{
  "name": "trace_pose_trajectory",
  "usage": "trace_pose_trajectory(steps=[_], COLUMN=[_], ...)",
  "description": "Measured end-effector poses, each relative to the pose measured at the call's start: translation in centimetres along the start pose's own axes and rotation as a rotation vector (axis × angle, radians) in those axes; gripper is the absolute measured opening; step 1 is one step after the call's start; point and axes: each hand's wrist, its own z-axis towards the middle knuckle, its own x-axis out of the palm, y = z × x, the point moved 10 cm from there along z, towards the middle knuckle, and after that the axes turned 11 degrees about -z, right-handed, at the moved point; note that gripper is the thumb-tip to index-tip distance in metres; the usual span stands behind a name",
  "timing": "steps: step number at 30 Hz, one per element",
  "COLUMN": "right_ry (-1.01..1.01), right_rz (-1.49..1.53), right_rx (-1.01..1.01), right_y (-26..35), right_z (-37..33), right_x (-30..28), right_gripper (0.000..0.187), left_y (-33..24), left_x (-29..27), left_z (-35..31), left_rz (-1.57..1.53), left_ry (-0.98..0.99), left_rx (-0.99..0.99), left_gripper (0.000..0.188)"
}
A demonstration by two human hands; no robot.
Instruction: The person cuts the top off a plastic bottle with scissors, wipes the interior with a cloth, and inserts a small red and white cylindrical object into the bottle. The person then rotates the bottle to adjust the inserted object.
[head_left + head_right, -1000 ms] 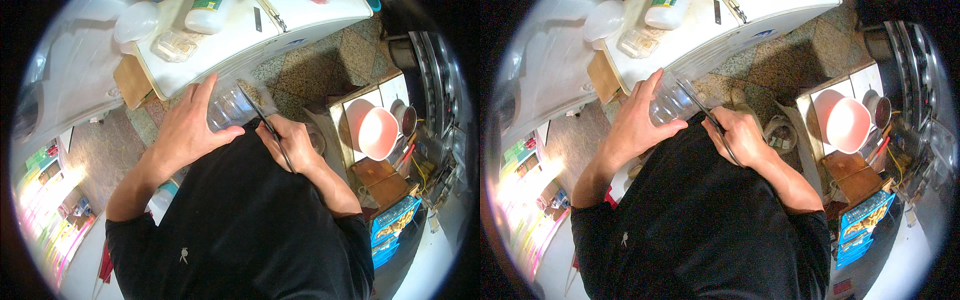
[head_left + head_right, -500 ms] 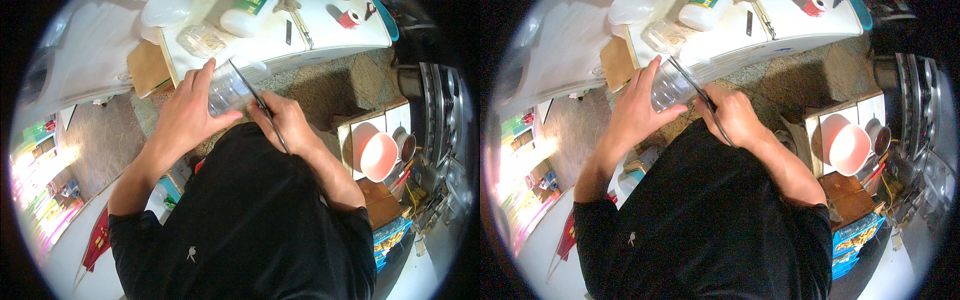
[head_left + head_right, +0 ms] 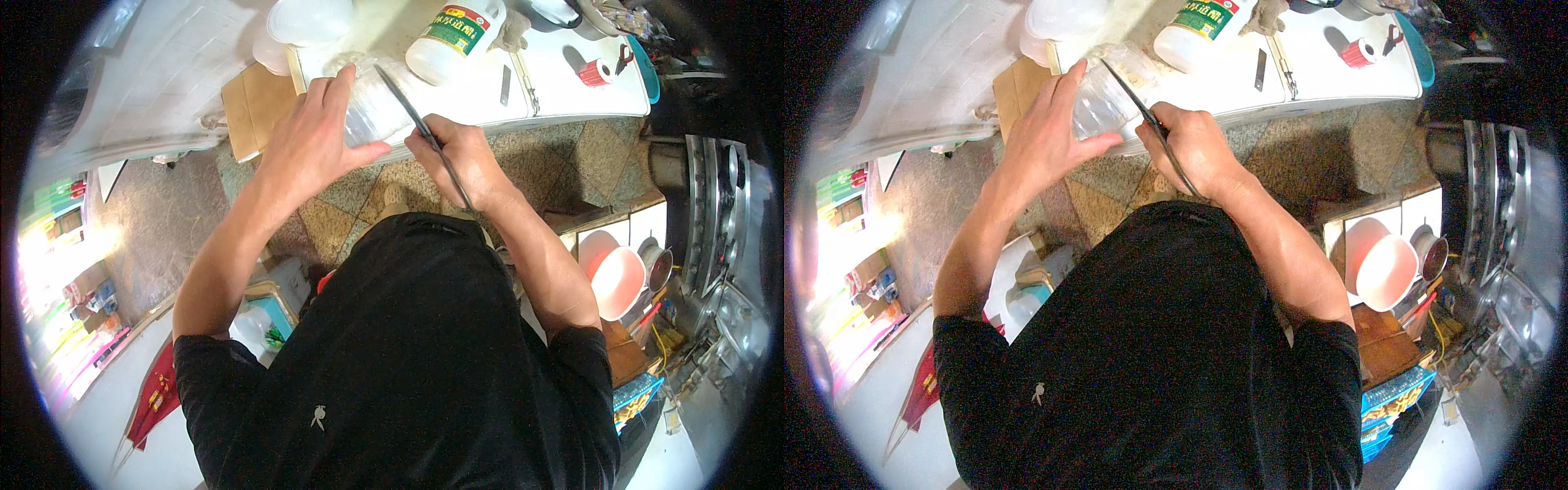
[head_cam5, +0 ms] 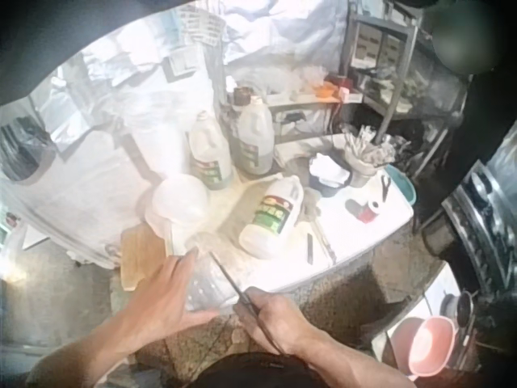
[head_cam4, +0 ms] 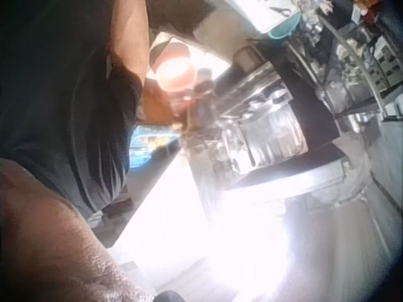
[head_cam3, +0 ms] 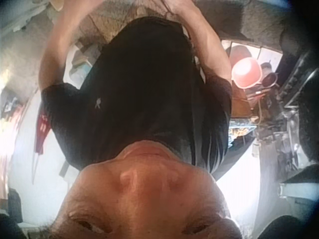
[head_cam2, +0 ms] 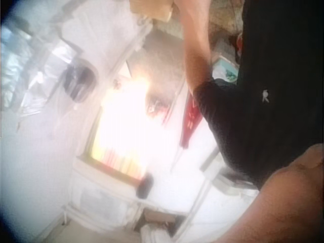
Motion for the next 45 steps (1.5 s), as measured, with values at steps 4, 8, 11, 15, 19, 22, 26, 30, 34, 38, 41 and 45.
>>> trace_pose_trajectory(steps=[4, 8, 11, 15, 19, 22, 26, 30, 34, 38, 41, 45], right_ry=[-0.040, -0.084, -0.074, -0.037, -0.005, -0.014, -0.251, -0.437, -0.471, -0.312, -0.228, -0.121], right_rz=[0.030, -0.018, -0.016, 0.030, 0.129, 0.315, 0.355, -0.038, -0.287, -0.297, -0.559, -0.558], right_rx=[0.023, -0.029, 0.048, 0.152, 0.229, 0.356, 0.535, 0.767, 0.957, 1.097, 1.017, 0.900], right_y=[0.1, 0.3, -1.5, -3.6, -5.7, -6.4, -9.7, -21.0, -34.9, -41.2, -45.9, -49.1], right_z=[1.8, 3.4, 3.7, 3.4, 2.9, 0.8, -2.8, -6.1, -8.0, -6.2, -3.8, 0.6], right_x=[0.0, -0.7, -0.2, 0.6, 1.2, 0.5, -4.5, -12.4, -19.7, -25.3, -29.0, -29.9], right_gripper=[0.026, 0.023, 0.024, 0.034, 0.036, 0.033, 0.037, 0.066, 0.078, 0.072, 0.079, 0.081], left_y=[0.1, 2.5, 4.2, 6.8, 7.4, 8.3, 9.1, 9.2, 6.4, 5.3, 3.4, 0.6], left_x=[0.3, -0.8, -0.9, -0.3, -0.6, -0.3, -0.5, -1.2, -2.0, -1.4, -0.4, 1.2], left_z=[0.9, 2.0, 2.2, 1.9, 1.7, 1.4, 0.9, -0.5, -1.0, -1.6, -1.2, -1.4], left_rz=[0.102, -0.002, -0.095, -0.291, -0.446, -0.626, -0.789, -0.709, -0.871, -0.864, -0.832, -0.862], left_ry=[0.025, -0.036, -0.021, -0.033, -0.077, -0.210, -0.286, -0.302, -0.461, -0.557, -0.554, -0.529], left_rx=[0.089, 0.038, -0.016, -0.063, -0.043, 0.094, 0.024, -0.232, -0.375, -0.223, -0.166, -0.229], left_gripper=[0.106, 0.103, 0.101, 0.101, 0.105, 0.109, 0.105, 0.105, 0.096, 0.095, 0.100, 0.110])
